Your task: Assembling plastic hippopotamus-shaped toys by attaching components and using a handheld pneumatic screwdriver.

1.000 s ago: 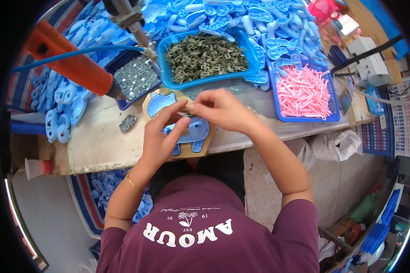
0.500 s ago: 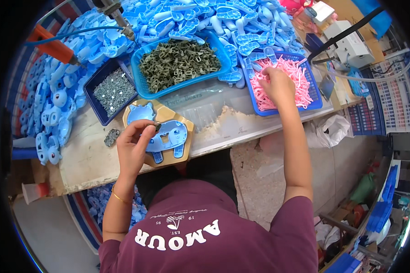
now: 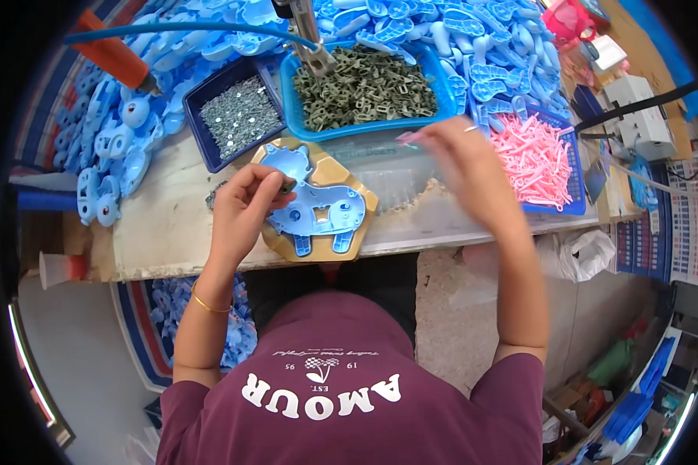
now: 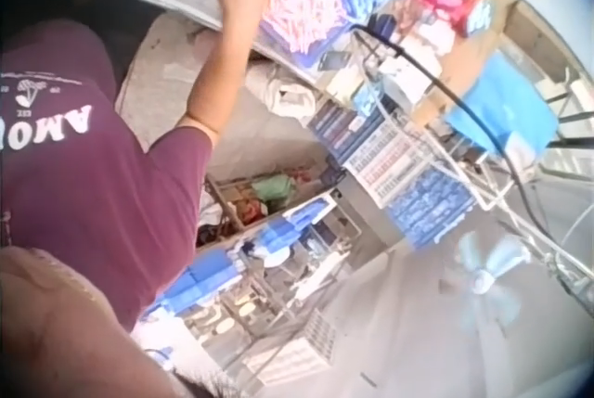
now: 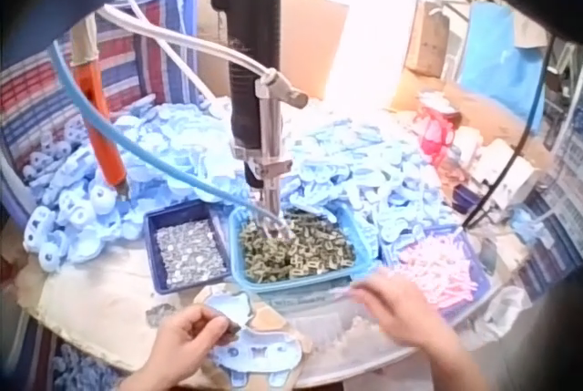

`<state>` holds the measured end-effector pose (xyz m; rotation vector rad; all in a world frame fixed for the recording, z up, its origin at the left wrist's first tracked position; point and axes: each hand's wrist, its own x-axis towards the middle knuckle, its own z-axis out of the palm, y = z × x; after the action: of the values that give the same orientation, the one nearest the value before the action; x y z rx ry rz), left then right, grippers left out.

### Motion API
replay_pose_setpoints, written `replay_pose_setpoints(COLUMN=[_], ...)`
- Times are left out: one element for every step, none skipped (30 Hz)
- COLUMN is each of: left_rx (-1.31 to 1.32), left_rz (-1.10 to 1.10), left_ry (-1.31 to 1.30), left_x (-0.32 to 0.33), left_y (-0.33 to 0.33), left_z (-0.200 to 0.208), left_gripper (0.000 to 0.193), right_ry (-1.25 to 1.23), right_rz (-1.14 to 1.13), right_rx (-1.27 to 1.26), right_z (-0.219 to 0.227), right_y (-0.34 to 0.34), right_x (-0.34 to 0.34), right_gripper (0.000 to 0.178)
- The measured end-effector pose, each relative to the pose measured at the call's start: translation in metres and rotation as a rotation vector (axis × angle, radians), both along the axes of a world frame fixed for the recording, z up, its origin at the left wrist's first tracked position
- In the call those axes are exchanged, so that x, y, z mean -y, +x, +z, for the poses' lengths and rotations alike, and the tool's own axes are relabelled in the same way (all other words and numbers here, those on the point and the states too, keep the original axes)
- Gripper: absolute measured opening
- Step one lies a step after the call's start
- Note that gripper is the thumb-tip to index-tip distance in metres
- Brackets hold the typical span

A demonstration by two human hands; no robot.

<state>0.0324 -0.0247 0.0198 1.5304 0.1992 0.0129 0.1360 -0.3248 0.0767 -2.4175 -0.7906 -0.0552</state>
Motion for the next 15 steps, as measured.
replay_pose_setpoints(left_rx=[-0.001, 0.001, 0.001, -0.002, -0.006, -0.013, -0.014, -0.025, -0.036, -0.036, -0.046, -0.056, -0.057, -0.057, -0.058], left_rz=[-0.045, -0.064, -0.058, -0.07, -0.085, -0.084, -0.079, -0.086, -0.093, -0.088, -0.075, -0.062, -0.059, -0.046, -0.034], left_ry=[0.026, 0.063, 0.065, 0.047, 0.027, -0.009, -0.009, -0.037, -0.066, -0.067, -0.089, -0.11, -0.111, -0.108, -0.105], left_x=[-0.001, -0.001, 0.001, 0.004, 0.007, 0.008, 0.009, 0.01, 0.01, 0.01, 0.01, 0.011, 0.012, 0.014, 0.015], left_y=[-0.001, -0.001, -0.002, -0.003, -0.005, -0.005, -0.006, -0.007, -0.007, -0.008, -0.008, -0.008, -0.009, -0.009, -0.009], left_z=[-0.001, -0.003, -0.004, -0.004, -0.005, -0.006, -0.005, -0.004, -0.004, -0.004, -0.005, -0.005, -0.005, -0.006, -0.006], left_gripper=[0.02, 0.02, 0.02, 0.018, 0.017, 0.019, 0.019, 0.019, 0.02, 0.02, 0.02, 0.021, 0.021, 0.021, 0.021], right_ry=[0.071, 0.128, 0.185, 0.211, 0.237, 0.238, 0.254, 0.27, 0.27, 0.275, 0.282, 0.281, 0.26, 0.239, 0.237], right_rz=[0.109, 0.184, 0.255, 0.293, 0.33, 0.335, 0.324, 0.314, 0.32, 0.295, 0.271, 0.274, 0.26, 0.24, 0.238], right_rx=[-0.146, -0.193, -0.241, -0.218, -0.195, -0.196, -0.182, -0.168, -0.169, -0.18, -0.193, -0.194, -0.159, -0.122, -0.123], right_z=[0.002, -0.001, -0.005, -0.008, -0.011, -0.016, -0.021, -0.025, -0.027, -0.028, -0.029, -0.03, -0.031, -0.032, -0.035], right_y=[-0.013, -0.025, -0.034, -0.04, -0.045, -0.045, -0.045, -0.045, -0.045, -0.046, -0.047, -0.048, -0.049, -0.05, -0.053], right_x=[-0.021, -0.039, -0.052, -0.064, -0.073, -0.078, -0.082, -0.085, -0.085, -0.086, -0.086, -0.086, -0.087, -0.086, -0.087], right_gripper=[0.016, 0.015, 0.015, 0.015, 0.015, 0.015, 0.015, 0.014, 0.014, 0.014, 0.014, 0.014, 0.014, 0.014, 0.014])
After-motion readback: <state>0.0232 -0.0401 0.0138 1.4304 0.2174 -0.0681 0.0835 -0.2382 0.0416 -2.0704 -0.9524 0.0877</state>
